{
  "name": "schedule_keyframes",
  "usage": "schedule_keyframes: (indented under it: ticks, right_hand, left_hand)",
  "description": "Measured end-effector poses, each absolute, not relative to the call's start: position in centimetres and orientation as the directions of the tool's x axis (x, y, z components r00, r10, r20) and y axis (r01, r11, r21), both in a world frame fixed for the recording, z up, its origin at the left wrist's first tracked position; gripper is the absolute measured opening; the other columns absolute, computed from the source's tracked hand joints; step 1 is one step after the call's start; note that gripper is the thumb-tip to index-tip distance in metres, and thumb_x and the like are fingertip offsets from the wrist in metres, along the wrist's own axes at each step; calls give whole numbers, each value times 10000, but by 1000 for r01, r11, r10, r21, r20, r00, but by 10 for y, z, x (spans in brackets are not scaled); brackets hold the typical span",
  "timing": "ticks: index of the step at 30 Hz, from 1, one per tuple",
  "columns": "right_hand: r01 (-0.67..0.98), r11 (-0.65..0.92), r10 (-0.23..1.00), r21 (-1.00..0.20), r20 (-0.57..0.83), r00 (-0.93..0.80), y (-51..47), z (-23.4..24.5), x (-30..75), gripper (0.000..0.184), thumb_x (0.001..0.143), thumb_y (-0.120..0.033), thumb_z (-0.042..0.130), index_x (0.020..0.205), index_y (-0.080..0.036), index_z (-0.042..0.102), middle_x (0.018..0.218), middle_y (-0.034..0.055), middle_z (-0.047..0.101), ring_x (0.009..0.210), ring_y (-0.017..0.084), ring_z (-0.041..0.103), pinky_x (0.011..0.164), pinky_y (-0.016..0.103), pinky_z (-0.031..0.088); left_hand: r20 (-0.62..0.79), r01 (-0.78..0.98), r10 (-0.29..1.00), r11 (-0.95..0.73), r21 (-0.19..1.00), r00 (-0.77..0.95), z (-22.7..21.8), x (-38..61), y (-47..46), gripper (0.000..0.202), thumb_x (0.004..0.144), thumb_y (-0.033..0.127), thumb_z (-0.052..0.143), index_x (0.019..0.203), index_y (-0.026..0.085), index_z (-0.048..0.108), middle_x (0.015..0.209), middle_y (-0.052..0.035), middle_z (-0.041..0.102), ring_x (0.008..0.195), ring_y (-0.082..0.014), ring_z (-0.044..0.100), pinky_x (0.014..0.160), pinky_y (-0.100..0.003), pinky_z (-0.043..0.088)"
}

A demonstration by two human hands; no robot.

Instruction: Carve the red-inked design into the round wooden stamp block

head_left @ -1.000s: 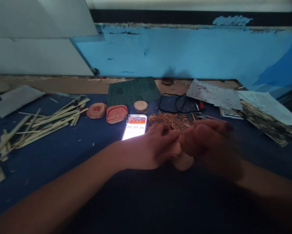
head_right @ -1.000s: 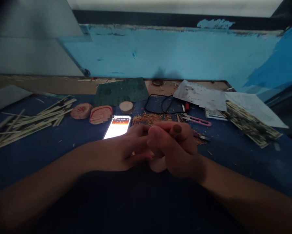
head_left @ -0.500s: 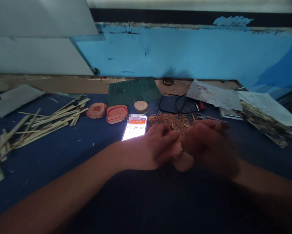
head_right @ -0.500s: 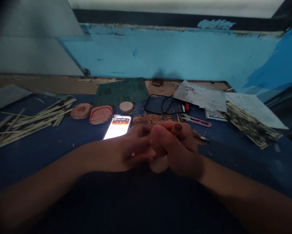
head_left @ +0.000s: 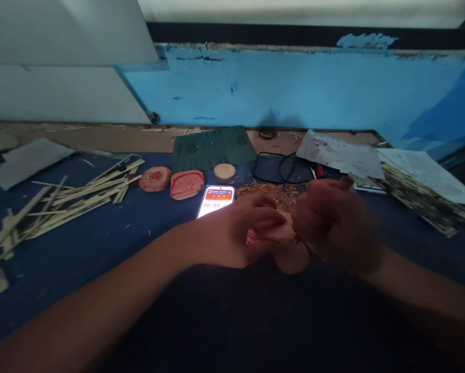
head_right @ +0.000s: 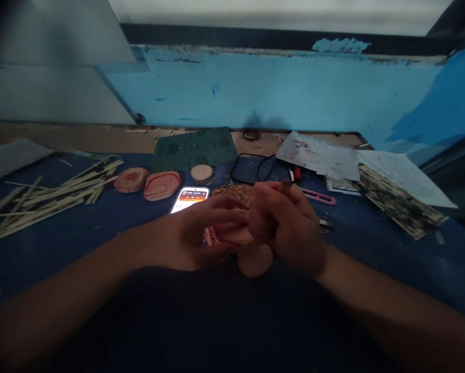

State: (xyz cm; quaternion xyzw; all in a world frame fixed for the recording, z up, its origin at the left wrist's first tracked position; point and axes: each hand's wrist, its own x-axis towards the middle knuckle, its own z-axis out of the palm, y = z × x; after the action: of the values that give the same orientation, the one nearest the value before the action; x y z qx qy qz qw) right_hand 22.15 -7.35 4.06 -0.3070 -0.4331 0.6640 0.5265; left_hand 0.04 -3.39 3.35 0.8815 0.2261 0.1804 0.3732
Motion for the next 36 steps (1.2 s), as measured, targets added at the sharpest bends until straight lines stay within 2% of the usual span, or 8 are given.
schedule_keyframes:
  ticks: [2, 6, 8, 15, 20, 23, 26, 36]
  right_hand:
    - [-465, -106, 955, -879, 40, -293, -72, 51, 225, 671, 1009, -362, 752, 582, -225, 251, 509, -80, 189, 424, 84, 142, 389, 249, 218]
    - [-485, -159, 931, -860, 33, -364, -75, 58, 229, 697, 1014, -408, 757, 609, -215, 223, 516, -77, 173, 433, 85, 140, 401, 253, 208]
    - [-488, -165, 928, -857, 33, -372, -76, 56, 229, 699, 1004, -410, 775, 610, -214, 231, 518, -75, 184, 440, 87, 145, 405, 260, 196]
    - [-472, -184, 943, -862, -20, -331, -71, 48, 227, 675, 996, -408, 778, 595, -233, 263, 528, -81, 203, 440, 87, 145, 396, 268, 172]
    - [-417, -192, 929, -888, -27, -370, -69, 38, 226, 585, 1030, -394, 757, 595, -237, 399, 548, -88, 255, 439, 83, 160, 394, 268, 170]
    - [-395, -110, 951, -912, 20, -309, -71, 39, 224, 556, 1046, -366, 748, 583, -230, 470, 551, -72, 278, 459, 98, 215, 420, 287, 215]
    - [-375, -21, 962, -927, 84, -260, -80, 45, 222, 569, 1067, -377, 728, 578, -234, 476, 528, -62, 285, 451, 108, 229, 425, 304, 226]
    - [-200, 82, 892, -976, 162, -422, -104, 15, 219, 453, 1134, -463, 623, 738, -244, 619, 582, -28, 477, 491, 133, 364, 444, 326, 228]
  left_hand:
    - [146, 225, 539, -562, 796, 829, 41, 1, -33, 293, 966, 306, 770, 1249, 235, 751, 1290, -91, 747, 1196, -269, 721, 1045, -414, 596]
    - [-102, 301, 574, -263, 917, 812, 48, 1, -34, 354, 1024, 546, 753, 1220, 255, 708, 1033, -11, 790, 869, -197, 736, 710, -295, 561]
    - [-192, 345, 574, -169, 923, 796, 48, 0, -34, 434, 1017, 640, 741, 1217, 261, 675, 1006, 0, 787, 855, -201, 733, 670, -284, 534]
    - [-84, 415, 699, -318, 852, 710, 36, 4, -26, 389, 1087, 585, 643, 1276, 246, 670, 1157, -37, 757, 977, -215, 713, 790, -324, 556]
    - [-37, 460, 619, -541, 704, 785, 25, 6, -28, 316, 1118, 455, 584, 1288, 238, 739, 1310, -107, 700, 1203, -279, 676, 1067, -441, 560]
    - [7, 426, 604, -570, 702, 797, 26, 6, -33, 411, 1022, 477, 748, 1388, 292, 725, 1446, -111, 638, 1321, -308, 634, 1151, -469, 544]
    - [4, 419, 597, -568, 708, 802, 28, 5, -38, 568, 931, 450, 855, 1462, 319, 699, 1485, -108, 630, 1347, -326, 632, 1161, -486, 545]
    - [-3, 376, 547, -572, 729, 837, 25, 4, -36, 378, 999, 444, 752, 1344, 290, 732, 1398, -102, 630, 1190, -277, 669, 1016, -429, 593]
